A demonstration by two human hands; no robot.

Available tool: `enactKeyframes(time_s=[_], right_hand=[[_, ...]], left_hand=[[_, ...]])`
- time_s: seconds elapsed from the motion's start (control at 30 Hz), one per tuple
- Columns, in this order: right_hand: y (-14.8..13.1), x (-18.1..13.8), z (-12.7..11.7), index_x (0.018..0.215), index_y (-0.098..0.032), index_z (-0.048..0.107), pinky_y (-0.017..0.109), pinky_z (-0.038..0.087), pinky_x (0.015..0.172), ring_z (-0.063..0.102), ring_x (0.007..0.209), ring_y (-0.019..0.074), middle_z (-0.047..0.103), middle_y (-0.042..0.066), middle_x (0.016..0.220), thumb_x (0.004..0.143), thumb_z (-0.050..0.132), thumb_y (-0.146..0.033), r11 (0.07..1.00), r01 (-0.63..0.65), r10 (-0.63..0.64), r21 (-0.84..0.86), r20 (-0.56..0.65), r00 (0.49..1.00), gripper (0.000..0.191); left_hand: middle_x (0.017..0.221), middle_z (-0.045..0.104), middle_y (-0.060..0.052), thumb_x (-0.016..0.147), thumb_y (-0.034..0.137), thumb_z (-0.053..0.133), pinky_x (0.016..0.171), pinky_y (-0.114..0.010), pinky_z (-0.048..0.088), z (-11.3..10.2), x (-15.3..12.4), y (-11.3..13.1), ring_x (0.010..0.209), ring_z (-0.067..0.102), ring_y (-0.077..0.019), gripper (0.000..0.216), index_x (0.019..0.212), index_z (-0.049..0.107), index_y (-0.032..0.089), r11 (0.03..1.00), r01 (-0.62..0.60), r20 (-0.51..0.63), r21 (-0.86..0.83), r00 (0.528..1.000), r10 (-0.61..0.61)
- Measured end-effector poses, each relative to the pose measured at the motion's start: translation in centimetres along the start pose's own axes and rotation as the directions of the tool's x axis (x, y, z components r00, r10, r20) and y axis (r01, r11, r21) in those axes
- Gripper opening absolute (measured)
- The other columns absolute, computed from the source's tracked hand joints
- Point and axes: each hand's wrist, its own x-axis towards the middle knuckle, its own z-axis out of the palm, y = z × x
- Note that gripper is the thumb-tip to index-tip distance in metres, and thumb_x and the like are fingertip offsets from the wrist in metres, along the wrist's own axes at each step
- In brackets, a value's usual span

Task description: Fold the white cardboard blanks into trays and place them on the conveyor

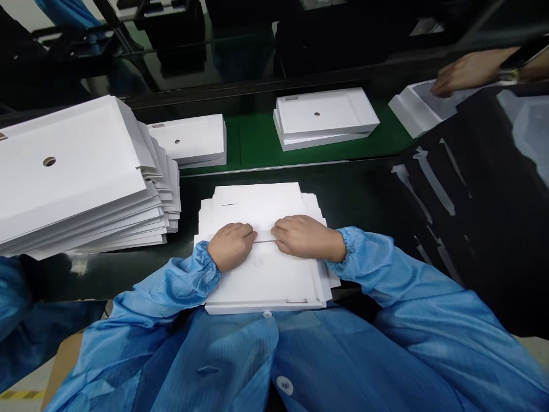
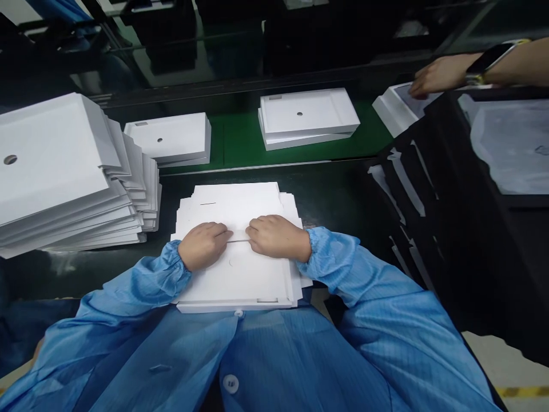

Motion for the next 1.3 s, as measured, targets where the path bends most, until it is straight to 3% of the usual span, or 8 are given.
enactKeyframes(time_s=[0.17,0.3,0.43,0.53,0.67,0.8,1.1,1.3], right_hand=[[0.8,0.8,-0.1,0.096,-0.016,0.069,0.033,0.039,0.071,0.060,0.080,0.0212,0.068,0.011,0.094,0.099,0.043,-0.025,0.999,-0.028,0.026,0.045,0.039,0.999,0.028],[1.6,1.4,-0.3,0.093,-0.016,0.070,0.034,0.040,0.071,0.062,0.079,0.0221,0.070,0.011,0.091,0.099,0.042,-0.024,0.993,-0.028,0.017,0.117,0.094,0.995,0.029],[1.9,1.5,-0.8,0.115,-0.018,0.067,0.033,0.040,0.069,0.065,0.082,0.0232,0.073,0.010,0.096,0.103,0.040,-0.031,0.968,-0.189,0.175,0.166,0.091,0.980,0.032],[1.5,0.9,-0.8,0.130,-0.020,0.059,0.033,0.040,0.070,0.066,0.087,0.0240,0.073,0.010,0.100,0.104,0.041,-0.036,0.973,-0.227,0.226,0.050,0.027,0.974,0.036],[1.0,0.2,0.0,0.126,-0.015,0.061,0.036,0.042,0.079,0.062,0.098,0.0270,0.069,0.013,0.108,0.099,0.052,-0.049,0.986,-0.142,0.138,-0.087,-0.059,0.989,0.044],[0.8,-0.1,1.3,0.123,-0.012,0.062,0.036,0.040,0.082,0.059,0.096,0.0251,0.067,0.014,0.106,0.102,0.048,-0.040,0.984,-0.139,0.124,-0.112,-0.135,0.983,0.038],[0.5,-0.4,2.1,0.115,-0.007,0.064,0.036,0.036,0.077,0.056,0.084,0.0219,0.067,0.011,0.092,0.104,0.040,-0.022,0.955,0.023,-0.084,-0.295,-0.196,0.977,0.030],[0.4,-0.5,1.3,0.115,-0.009,0.065,0.034,0.034,0.067,0.058,0.076,0.0192,0.070,0.010,0.090,0.103,0.040,-0.016,0.951,0.065,-0.106,-0.301,-0.122,0.987,0.028]], left_hand=[[0.093,0.065,-0.011,0.086,0.004,0.045,0.072,-0.038,0.046,-1.1,1.0,0.3,0.083,0.061,-0.0236,0.027,0.093,0.069,0.015,1.000,0.013,0.114,0.019,0.993,-0.015],[0.100,0.068,-0.010,0.087,0.007,0.047,0.076,-0.036,0.047,-1.7,1.4,-0.6,0.090,0.064,-0.0237,0.028,0.101,0.069,0.017,0.998,0.052,0.193,-0.041,0.980,-0.044],[0.103,0.072,-0.006,0.094,0.026,0.052,0.076,-0.034,0.047,-1.8,1.9,-2.4,0.093,0.067,-0.0243,0.032,0.126,0.061,0.024,0.960,0.223,0.174,-0.170,0.965,-0.194],[0.099,0.073,-0.005,0.096,0.031,0.052,0.074,-0.035,0.047,-1.8,2.1,-3.3,0.090,0.068,-0.0255,0.029,0.124,0.062,0.027,0.942,0.306,0.160,-0.138,0.945,-0.284],[0.111,0.068,-0.009,0.093,0.044,0.062,0.090,-0.041,0.047,-1.1,1.7,-3.6,0.104,0.063,-0.0276,0.035,0.121,0.067,0.024,0.987,0.141,0.022,-0.082,0.990,-0.139],[0.109,0.066,-0.010,0.090,0.048,0.067,0.092,-0.041,0.047,0.6,1.0,-3.4,0.101,0.061,-0.0262,0.043,0.121,0.068,0.018,0.998,0.046,-0.105,-0.045,0.993,-0.050],[0.093,0.068,-0.010,0.099,0.038,0.054,0.075,-0.038,0.044,2.3,0.1,-2.7,0.085,0.060,-0.0233,0.029,0.107,0.070,0.015,0.970,-0.083,-0.380,0.229,0.910,0.168],[0.083,0.069,-0.006,0.100,0.032,0.054,0.066,-0.034,0.043,2.1,-0.5,-3.0,0.076,0.062,-0.0188,0.022,0.102,0.071,0.018,0.968,-0.123,-0.417,0.220,0.885,0.207]])
